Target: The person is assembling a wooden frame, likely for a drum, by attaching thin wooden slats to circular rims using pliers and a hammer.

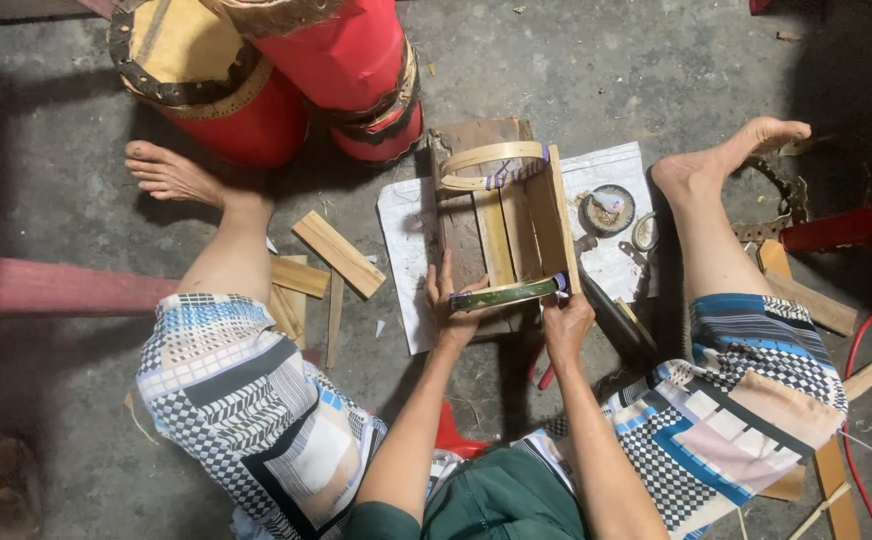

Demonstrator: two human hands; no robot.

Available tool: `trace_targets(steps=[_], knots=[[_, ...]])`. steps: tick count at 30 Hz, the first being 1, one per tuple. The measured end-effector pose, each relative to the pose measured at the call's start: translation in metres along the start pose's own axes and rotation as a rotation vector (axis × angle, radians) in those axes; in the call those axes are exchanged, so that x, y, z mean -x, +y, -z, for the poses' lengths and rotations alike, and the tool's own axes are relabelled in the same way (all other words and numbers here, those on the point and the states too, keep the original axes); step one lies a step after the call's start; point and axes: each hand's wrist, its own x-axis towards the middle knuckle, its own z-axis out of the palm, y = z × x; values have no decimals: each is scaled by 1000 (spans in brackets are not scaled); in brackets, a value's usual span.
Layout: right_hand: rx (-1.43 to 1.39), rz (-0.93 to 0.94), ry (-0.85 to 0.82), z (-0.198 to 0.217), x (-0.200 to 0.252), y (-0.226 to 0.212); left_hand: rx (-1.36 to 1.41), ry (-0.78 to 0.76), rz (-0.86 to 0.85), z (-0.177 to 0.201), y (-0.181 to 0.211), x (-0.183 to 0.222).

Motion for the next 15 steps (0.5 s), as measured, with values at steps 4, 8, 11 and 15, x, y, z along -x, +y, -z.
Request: trace_targets(steps=[4,8,11,15], knots=[[-168,-124,-64,12,14,-66,0,24,-12,10,11,8],[-250,-224,-145,15,20,-88,57,32,-11,13,12,8],[-230,-240,-176,15,22,-90,108,51,-6,25,25,12],[-220,-253,-178,20,20,-72,86,31,-10,3,1,2]])
